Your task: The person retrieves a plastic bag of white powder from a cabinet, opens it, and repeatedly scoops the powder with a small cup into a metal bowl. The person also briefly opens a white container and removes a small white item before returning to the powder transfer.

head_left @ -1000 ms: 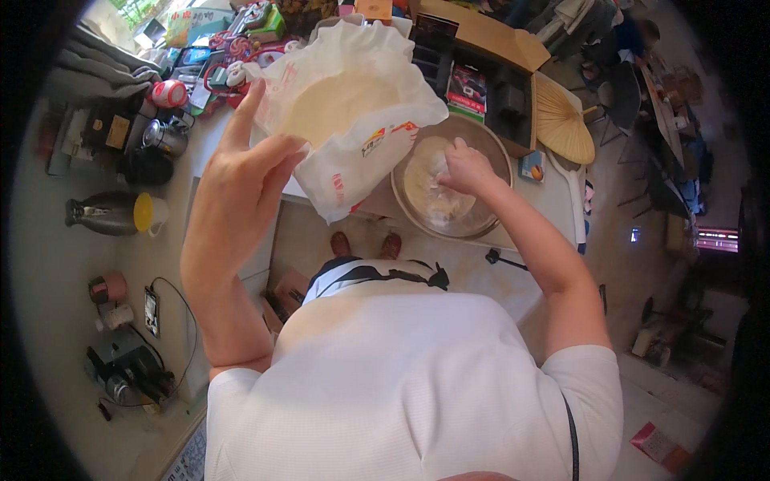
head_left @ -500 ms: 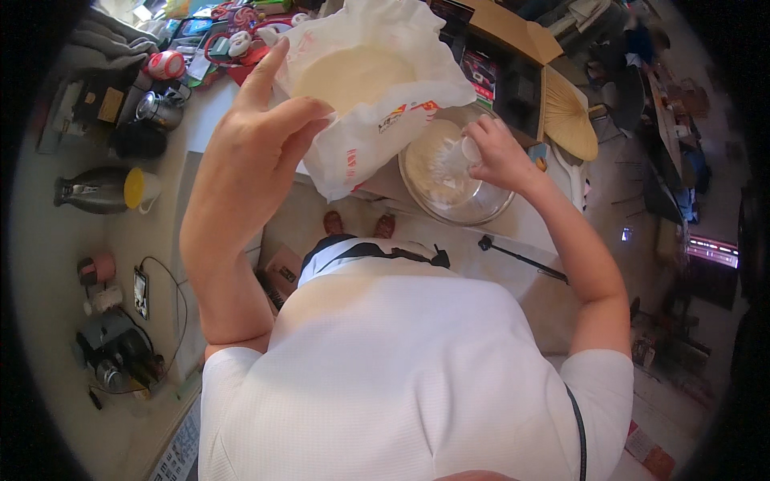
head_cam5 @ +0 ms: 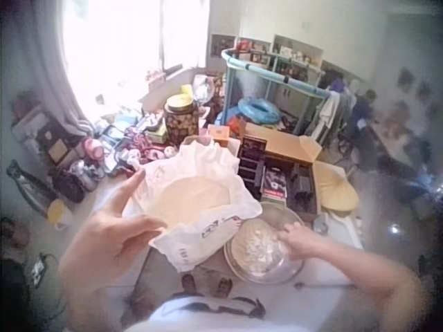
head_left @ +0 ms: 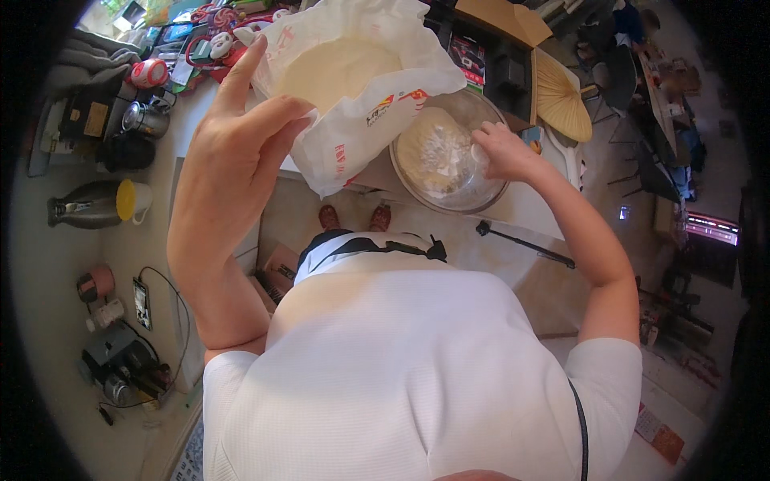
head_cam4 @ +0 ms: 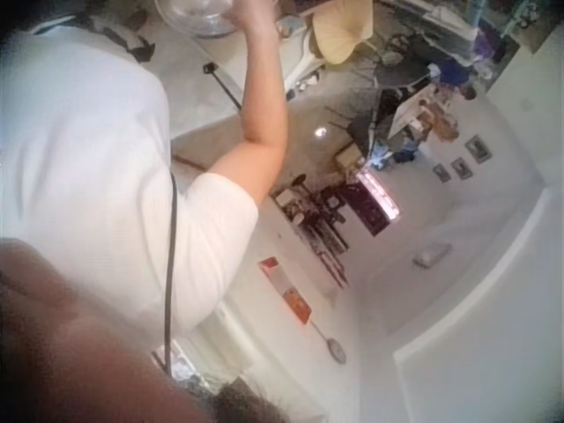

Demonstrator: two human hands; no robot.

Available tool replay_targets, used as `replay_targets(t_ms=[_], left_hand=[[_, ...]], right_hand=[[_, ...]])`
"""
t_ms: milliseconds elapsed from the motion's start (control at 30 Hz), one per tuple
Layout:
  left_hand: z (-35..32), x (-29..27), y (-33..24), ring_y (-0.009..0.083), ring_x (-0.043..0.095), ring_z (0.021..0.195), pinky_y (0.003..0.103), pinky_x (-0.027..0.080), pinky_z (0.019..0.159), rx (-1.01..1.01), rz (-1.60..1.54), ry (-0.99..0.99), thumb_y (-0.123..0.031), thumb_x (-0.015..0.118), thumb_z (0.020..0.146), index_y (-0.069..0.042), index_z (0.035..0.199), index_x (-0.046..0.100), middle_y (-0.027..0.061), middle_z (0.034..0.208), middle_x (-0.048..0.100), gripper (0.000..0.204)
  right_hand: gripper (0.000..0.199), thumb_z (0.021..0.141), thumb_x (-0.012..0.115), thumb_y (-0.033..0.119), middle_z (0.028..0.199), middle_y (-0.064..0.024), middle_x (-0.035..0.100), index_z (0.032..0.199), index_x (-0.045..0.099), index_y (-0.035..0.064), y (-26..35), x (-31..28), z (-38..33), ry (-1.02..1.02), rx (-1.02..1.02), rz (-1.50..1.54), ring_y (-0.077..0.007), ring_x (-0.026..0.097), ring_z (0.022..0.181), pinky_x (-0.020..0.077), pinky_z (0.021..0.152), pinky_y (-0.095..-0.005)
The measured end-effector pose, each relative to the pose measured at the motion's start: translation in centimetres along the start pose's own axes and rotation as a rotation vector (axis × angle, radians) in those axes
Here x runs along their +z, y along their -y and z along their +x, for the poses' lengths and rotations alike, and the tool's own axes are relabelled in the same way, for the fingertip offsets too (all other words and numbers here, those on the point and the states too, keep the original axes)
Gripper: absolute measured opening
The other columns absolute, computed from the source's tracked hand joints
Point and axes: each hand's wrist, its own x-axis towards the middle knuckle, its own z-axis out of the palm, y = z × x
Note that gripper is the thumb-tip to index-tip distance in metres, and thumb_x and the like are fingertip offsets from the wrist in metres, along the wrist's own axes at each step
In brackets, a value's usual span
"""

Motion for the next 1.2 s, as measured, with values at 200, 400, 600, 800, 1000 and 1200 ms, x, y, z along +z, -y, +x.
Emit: replay_targets(t_ms=[200,400,600,800,1000,1200], left_hand=[[-0.1,0.0,0.1,0.0416,0.069,0.101,0.041,0.055,0.083,0.007,-0.023,-0.022,-0.005,0.072,0.088,-0.011,0.1,0.072,0.0288,0.148,0.047,0.014],[-0.5,-1.0,-0.2,0.0431,0.064,0.114,0.043,0.056,0.088,-0.044,-0.019,0.022,0.0,0.073,0.083,-0.012,0.099,0.073,0.0285,0.151,0.043,0.02],[-0.8,-1.7,-0.3,0.0329,0.072,0.099,0.037,0.057,0.078,-0.01,-0.013,0.036,0.0,0.073,0.085,-0.014,0.101,0.076,0.0274,0.155,0.04,0.022],[-0.9,-1.3,0.1,0.0448,0.055,0.129,0.043,0.053,0.094,0.044,-0.049,0.002,0.0,0.072,0.085,-0.016,0.102,0.075,0.0282,0.157,0.036,0.023],[-1.4,-1.5,0.3,0.0464,0.05,0.134,0.044,0.051,0.099,0.032,-0.056,-0.006,0.001,0.073,0.083,-0.016,0.103,0.075,0.0286,0.157,0.035,0.026],[-2.1,-1.3,0.1,0.0453,0.046,0.139,0.044,0.045,0.108,0.07,-0.072,0.011,0.003,0.074,0.079,-0.013,0.101,0.074,0.0288,0.158,0.033,0.027]], right_hand=[[0.05,0.068,0.08,0.017,0.114,-0.018,0.057,0.111,0.057,0.0026,-0.6,-0.5,-1.4,-0.074,0.023,0.043,-0.0388,0.055,0.111,0.0484,0.093,-0.046],[0.045,0.074,0.08,0.027,0.098,-0.0151,0.063,0.104,0.058,0.0014,-1.3,-2.2,-4.4,-0.423,0.331,0.427,-0.0312,0.065,0.093,0.0512,0.08,-0.0428],[0.042,0.083,0.077,0.033,0.102,-0.0073,0.065,0.105,0.059,0.0031,1.4,-8.6,-8.5,-0.79,0.172,1.601,-0.0165,0.066,0.096,0.0523,0.082,-0.0276],[0.043,0.083,0.076,0.034,0.098,-0.0068,0.065,0.104,0.059,0.0011,9.3,-18.4,-5.3,-0.803,-0.2,1.171,-0.0156,0.066,0.089,0.0527,0.079,-0.0291],[0.039,0.077,0.08,0.021,0.093,-0.0169,0.064,0.101,0.058,-0.001,18.3,-22.8,3.0,-0.465,-0.239,0.12,-0.0305,0.066,0.086,0.0529,0.077,-0.0365],[0.035,0.08,0.077,0.015,0.103,-0.0195,0.068,0.105,0.061,-0.0024,16.4,-17.5,12.7,-0.126,-0.499,-0.281,-0.0386,0.064,0.109,0.0528,0.088,-0.0468]])
